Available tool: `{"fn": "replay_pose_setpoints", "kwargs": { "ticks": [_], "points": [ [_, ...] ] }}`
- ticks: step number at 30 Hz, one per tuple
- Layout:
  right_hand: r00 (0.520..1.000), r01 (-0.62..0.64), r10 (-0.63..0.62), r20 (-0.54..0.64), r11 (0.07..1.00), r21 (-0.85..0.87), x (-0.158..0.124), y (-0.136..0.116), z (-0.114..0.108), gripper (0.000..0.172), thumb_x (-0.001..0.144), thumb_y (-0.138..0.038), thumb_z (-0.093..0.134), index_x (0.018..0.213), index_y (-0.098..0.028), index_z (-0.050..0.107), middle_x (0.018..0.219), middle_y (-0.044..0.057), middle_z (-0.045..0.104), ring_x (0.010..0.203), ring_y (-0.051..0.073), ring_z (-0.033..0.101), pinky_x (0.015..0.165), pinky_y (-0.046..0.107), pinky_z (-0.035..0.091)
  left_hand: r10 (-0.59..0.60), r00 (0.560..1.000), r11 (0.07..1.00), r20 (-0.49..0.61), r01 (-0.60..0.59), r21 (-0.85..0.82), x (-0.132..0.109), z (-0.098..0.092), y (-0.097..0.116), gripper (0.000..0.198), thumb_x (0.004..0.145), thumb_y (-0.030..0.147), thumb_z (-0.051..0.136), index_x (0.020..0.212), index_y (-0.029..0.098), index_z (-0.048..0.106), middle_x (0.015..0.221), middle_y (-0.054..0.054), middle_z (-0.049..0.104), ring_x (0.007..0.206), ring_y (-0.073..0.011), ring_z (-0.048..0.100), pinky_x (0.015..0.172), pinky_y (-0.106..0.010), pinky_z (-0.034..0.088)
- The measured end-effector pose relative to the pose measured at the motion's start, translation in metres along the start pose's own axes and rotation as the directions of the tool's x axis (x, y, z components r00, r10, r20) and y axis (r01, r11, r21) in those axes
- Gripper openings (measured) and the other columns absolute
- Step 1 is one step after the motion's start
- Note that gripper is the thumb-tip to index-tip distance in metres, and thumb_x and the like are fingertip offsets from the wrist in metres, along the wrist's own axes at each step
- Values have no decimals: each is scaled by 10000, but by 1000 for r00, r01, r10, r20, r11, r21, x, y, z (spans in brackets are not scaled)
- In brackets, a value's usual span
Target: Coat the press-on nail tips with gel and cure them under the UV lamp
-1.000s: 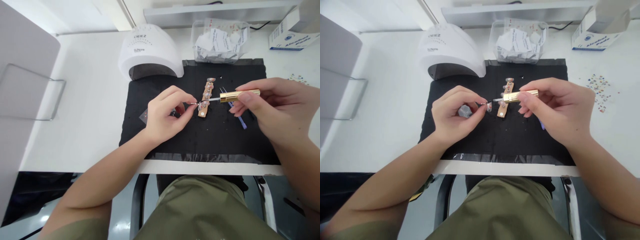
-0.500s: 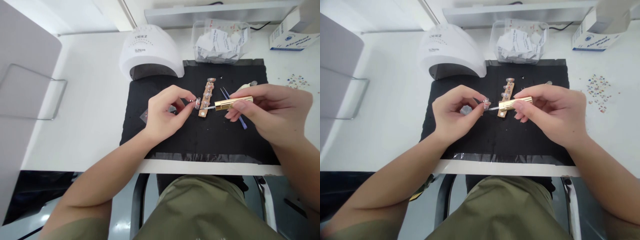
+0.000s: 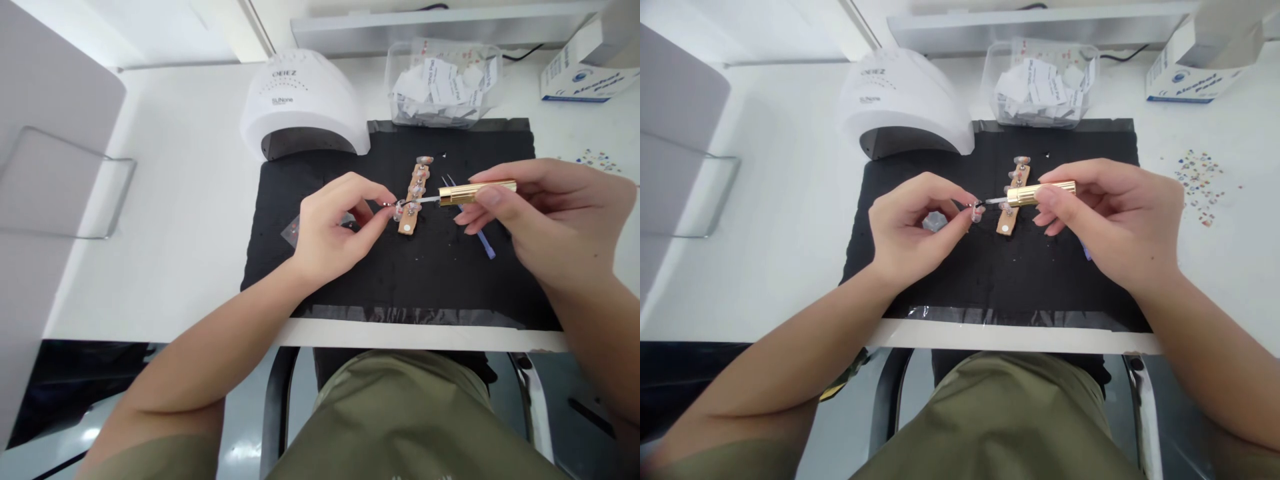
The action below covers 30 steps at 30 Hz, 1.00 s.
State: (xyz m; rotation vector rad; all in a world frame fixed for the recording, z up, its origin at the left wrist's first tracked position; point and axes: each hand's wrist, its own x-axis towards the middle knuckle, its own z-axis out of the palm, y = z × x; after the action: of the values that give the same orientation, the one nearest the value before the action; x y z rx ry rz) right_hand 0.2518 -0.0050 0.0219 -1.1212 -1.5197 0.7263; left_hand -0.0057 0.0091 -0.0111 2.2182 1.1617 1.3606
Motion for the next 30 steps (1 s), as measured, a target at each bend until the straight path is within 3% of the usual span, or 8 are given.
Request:
{"fn": "replay_pose_setpoints", "kwargs": {
  "ticks": [11, 21, 30],
  "points": [
    [999, 11, -11, 39, 1000, -11, -1, -2, -3, 102, 938, -255, 867, 990, -338, 893, 779, -106, 822, 656, 86, 776, 624, 223, 703, 17, 1000, 1000, 7, -17, 13, 1, -1, 0, 18, 986, 194, 790, 969, 197, 792, 870, 16, 796, 583, -67, 622, 693, -235, 588],
    [996, 12, -8, 93, 999, -38, -3, -1, -5, 92, 922, -283, 889, 979, -355, 891, 803, -87, 831, 658, 103, 786, 620, 239, 704, 4, 1000, 1000, -7, -4, -4, 1, -1, 1, 14, 975, 178, 802, 970, 191, 799, 879, 13, 803, 581, -68, 641, 701, -238, 612],
    [1000, -4, 5, 9, 1000, -10, 0, 0, -2, 60, 935, -318, 883, 990, -335, 899, 774, -86, 826, 672, 104, 788, 645, 260, 725, 64, 998, 998, -15, -64, -7, 2, -1, -2, 40, 984, 183, 819, 966, 198, 787, 893, 23, 816, 582, -62, 639, 685, -225, 606]
  ]
}}
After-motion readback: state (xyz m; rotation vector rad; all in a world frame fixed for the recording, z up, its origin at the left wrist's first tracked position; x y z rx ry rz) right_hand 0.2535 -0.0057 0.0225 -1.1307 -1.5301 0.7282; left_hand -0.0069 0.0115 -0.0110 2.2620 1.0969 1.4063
